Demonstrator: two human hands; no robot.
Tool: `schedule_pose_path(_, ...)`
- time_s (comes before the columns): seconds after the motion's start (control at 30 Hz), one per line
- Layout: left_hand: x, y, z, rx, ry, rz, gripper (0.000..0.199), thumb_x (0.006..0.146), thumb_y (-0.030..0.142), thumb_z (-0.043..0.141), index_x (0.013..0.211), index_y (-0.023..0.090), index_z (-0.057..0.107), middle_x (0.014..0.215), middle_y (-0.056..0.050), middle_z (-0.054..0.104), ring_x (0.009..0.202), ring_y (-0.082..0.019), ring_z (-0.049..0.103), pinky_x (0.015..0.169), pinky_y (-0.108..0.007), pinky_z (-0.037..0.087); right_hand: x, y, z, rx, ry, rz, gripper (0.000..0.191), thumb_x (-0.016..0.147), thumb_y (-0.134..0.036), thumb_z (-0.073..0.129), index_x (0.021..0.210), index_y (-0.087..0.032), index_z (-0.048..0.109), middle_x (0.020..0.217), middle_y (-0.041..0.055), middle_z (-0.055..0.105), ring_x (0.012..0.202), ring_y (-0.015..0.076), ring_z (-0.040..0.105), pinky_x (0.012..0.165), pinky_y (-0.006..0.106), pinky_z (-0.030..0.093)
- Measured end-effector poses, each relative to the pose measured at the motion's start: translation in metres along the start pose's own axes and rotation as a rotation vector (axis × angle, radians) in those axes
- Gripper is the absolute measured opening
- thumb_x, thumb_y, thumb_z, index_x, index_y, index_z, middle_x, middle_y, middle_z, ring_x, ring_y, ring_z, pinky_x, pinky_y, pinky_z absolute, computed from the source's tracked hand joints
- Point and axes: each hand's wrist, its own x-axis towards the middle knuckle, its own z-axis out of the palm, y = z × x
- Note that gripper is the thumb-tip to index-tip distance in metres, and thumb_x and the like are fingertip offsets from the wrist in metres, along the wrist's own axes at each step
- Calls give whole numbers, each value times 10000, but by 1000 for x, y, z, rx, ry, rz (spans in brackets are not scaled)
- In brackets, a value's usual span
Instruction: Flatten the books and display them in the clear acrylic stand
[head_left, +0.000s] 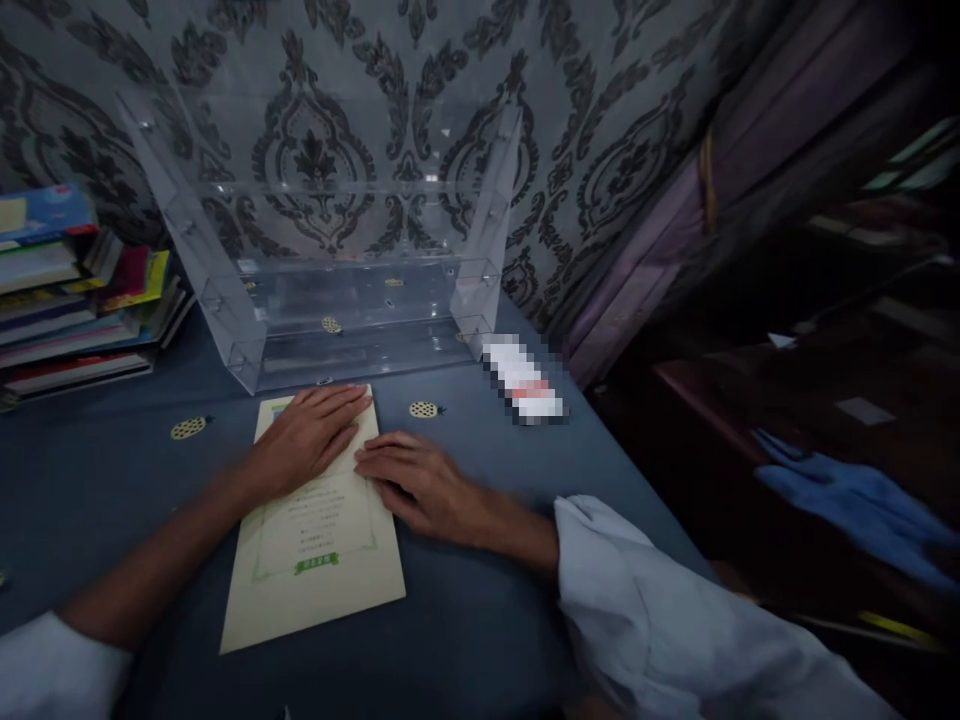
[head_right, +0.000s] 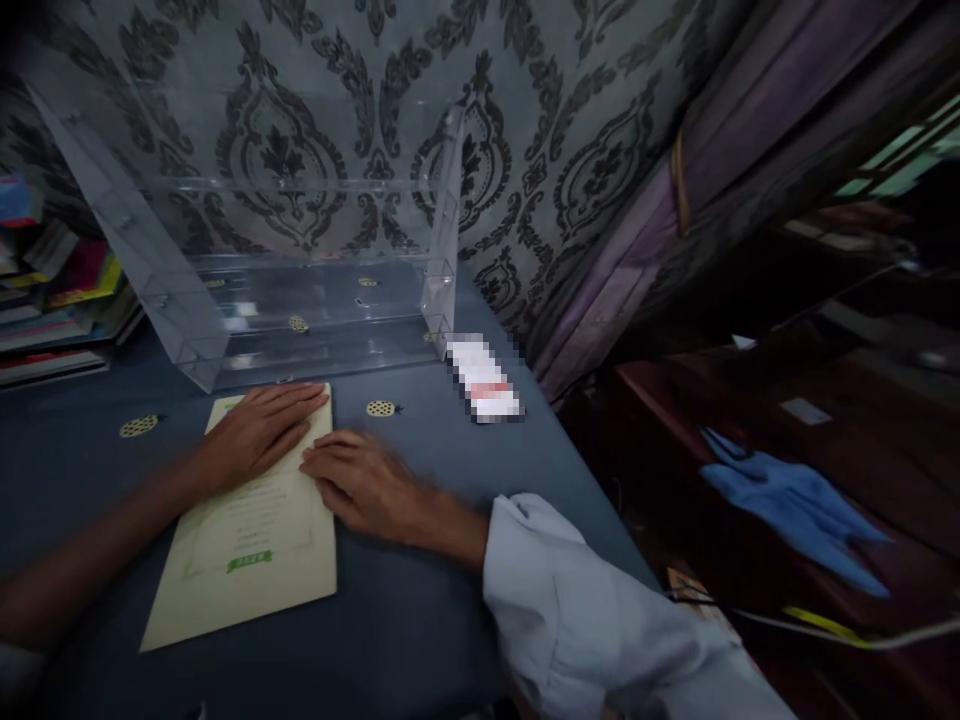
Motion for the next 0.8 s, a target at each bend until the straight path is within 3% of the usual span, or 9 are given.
schedule_pose_path(0.3,3,4,-7,19,-43,-6,469,1077,392,289,1461,242,512,1491,-93,555,1360,-263,522,1084,-480,424,1,6,4,-18,-20,-64,231,975,-150,524,1147,-150,678,1171,153,730,1203,245,614,992,454,561)
schedule_pose_path(0.6,6,4,-8,11,-66,4,459,1068,359,311,1479,243,479,1495,-93,550,1350,-268,523,1046,-479,436,1,6,5,-5,2,-55,225,974,-157,537,1135,-182,692,1144,119,747,1185,236,640,990,457,564)
schedule_pose_path(0.7,5,3,-8,8,-81,-4,459,1066,363,311,1469,238,493,1503,-90,543,1365,-269,511,1058,-481,427,2,5,3,92,42,-6,238,966,-155,532,1138,-181,696,1149,114,750,1171,229,657,985,437,568)
schedule_pose_path(0.8,4,3,-8,6,-74,9,455,1071,364,306,1445,225,525,1499,-92,547,1387,-274,496,1080,-490,412,3,4,-1,198,93,137,247,959,-168,525,1130,-193,701,1121,89,760,1065,207,706,919,378,585)
